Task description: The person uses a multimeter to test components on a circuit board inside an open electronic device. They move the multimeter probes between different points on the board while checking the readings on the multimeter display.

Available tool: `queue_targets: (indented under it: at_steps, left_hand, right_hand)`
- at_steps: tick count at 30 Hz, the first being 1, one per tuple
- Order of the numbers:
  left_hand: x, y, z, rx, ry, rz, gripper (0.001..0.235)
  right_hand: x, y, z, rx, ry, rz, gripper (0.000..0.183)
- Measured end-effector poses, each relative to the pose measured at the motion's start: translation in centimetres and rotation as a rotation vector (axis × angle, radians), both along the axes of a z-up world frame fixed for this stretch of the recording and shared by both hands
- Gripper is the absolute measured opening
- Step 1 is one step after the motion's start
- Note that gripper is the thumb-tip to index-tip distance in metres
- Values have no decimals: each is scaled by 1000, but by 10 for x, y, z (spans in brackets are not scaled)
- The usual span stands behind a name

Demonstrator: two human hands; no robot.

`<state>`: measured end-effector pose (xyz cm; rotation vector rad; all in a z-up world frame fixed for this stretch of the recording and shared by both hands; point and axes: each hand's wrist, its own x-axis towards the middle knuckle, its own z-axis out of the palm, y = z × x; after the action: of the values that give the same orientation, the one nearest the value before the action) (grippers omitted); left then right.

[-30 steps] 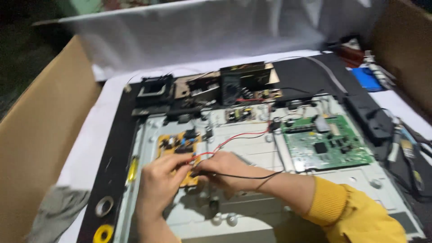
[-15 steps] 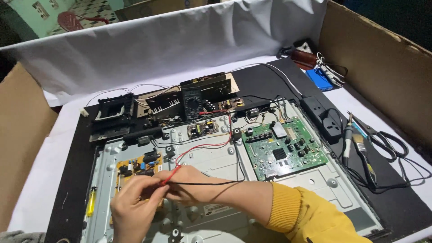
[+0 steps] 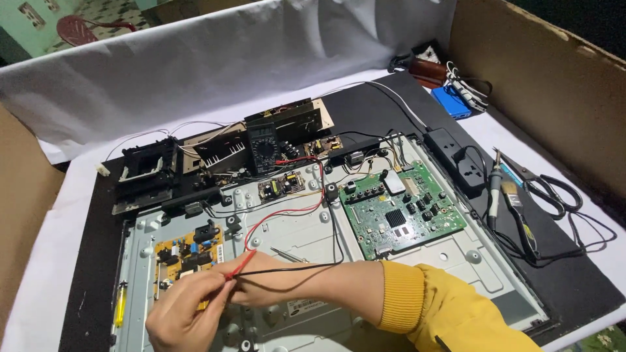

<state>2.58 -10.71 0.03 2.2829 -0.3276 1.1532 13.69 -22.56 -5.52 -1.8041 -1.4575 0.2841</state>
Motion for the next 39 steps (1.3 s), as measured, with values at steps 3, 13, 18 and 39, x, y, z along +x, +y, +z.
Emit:
queue_targets:
  at_steps: [3, 13, 18, 39]
  left_hand:
    - [-3, -5, 7, 11, 54, -83, 2]
    - [-4, 9, 9, 143, 114, -172, 17]
    - [-8, 12, 20, 161, 90, -220, 22]
    - [-18, 45, 10, 62, 524, -25, 86]
  right_hand:
    - [0, 12, -23, -33, -148, 46, 12]
    - [0, 12, -43, 132, -153, 124, 14]
    - [-2, 1, -33, 96, -239, 108, 35]
    - [-15, -16, 44, 97, 330, 63, 26]
